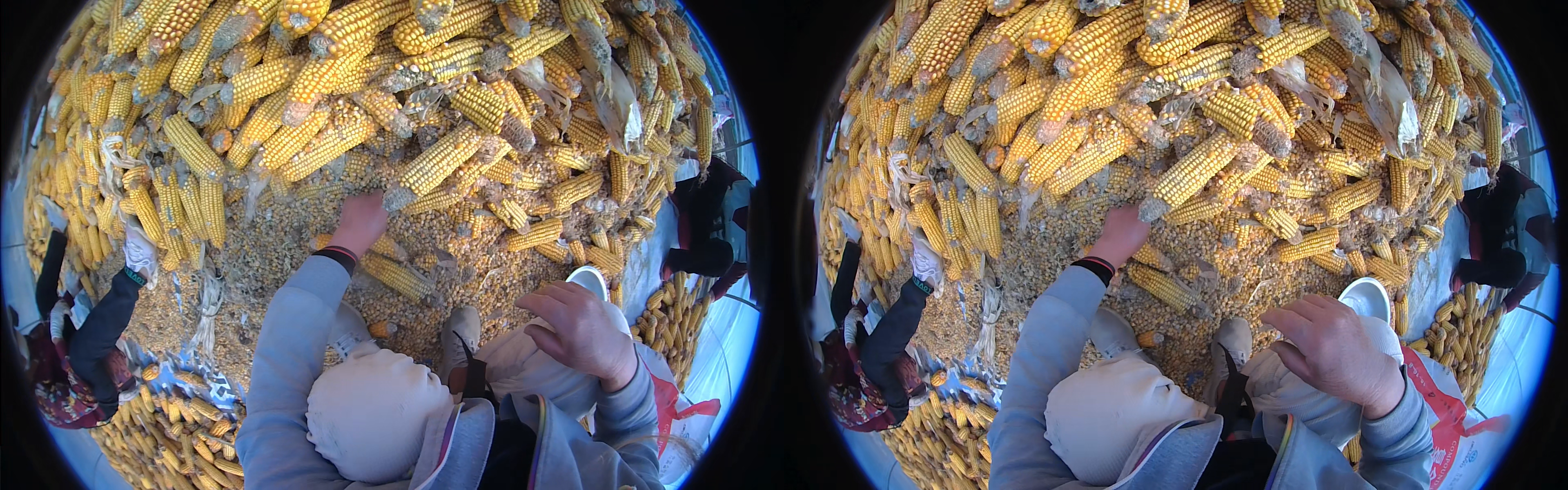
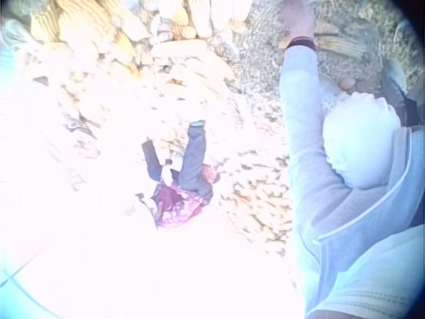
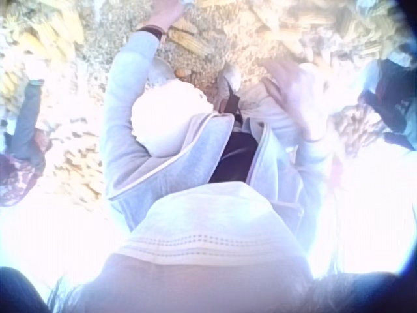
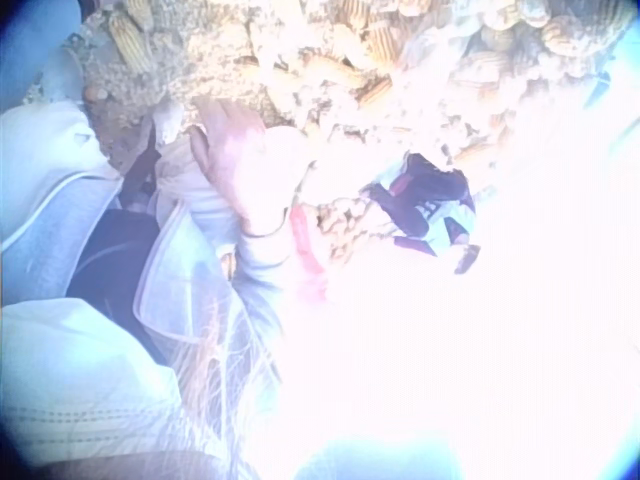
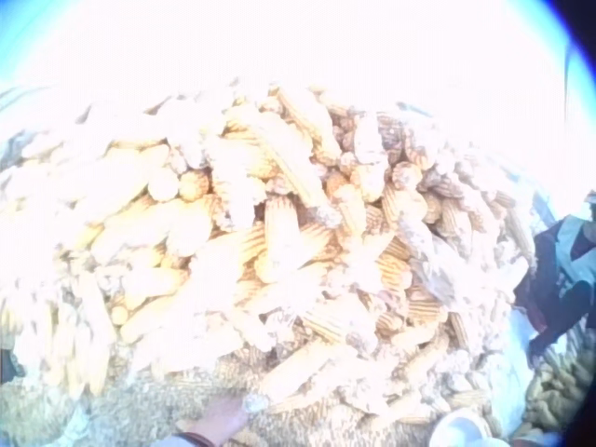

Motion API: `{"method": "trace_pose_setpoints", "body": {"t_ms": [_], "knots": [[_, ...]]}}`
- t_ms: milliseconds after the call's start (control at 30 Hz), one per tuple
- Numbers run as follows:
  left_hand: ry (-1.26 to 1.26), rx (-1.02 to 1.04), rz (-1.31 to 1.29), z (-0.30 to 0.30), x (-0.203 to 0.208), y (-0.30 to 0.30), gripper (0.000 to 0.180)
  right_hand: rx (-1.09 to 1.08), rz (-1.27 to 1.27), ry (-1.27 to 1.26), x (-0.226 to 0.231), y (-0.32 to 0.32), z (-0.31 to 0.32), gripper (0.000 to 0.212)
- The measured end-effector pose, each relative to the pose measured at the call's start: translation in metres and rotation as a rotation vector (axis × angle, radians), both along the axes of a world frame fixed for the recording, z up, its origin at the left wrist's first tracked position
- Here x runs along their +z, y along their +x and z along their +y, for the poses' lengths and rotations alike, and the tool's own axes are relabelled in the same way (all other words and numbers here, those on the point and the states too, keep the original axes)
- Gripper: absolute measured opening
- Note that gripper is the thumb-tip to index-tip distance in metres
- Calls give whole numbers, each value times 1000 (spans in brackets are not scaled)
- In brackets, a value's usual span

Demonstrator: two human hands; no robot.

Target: The person shucks dried corn cobs by hand, removing husks and kernels, then scoops loose kernels into a metal bowl and pours them into a large sack. Other workers are visible nearby performing similar tasks.

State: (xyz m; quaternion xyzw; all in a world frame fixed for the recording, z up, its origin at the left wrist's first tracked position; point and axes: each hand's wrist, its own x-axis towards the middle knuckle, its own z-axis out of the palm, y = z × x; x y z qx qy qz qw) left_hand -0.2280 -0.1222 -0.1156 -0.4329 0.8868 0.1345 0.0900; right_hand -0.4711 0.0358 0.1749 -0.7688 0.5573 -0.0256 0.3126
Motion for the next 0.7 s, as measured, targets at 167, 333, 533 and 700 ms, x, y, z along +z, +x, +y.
{"method": "trace_pose_setpoints", "body": {"t_ms": [167,333,533,700], "knots": [[400,539,478,1,4,-13,32,-7,-18,-64,2,1,12,36],[205,163,104,4,-14,-14,28,-22,0,-89,7,1,22,34],[231,-13,-212,6,-16,-15,23,-27,-21,-140,9,-1,27,31],[118,88,-131,10,-10,-10,23,-74,-25,-149,8,-6,29,32]]}}
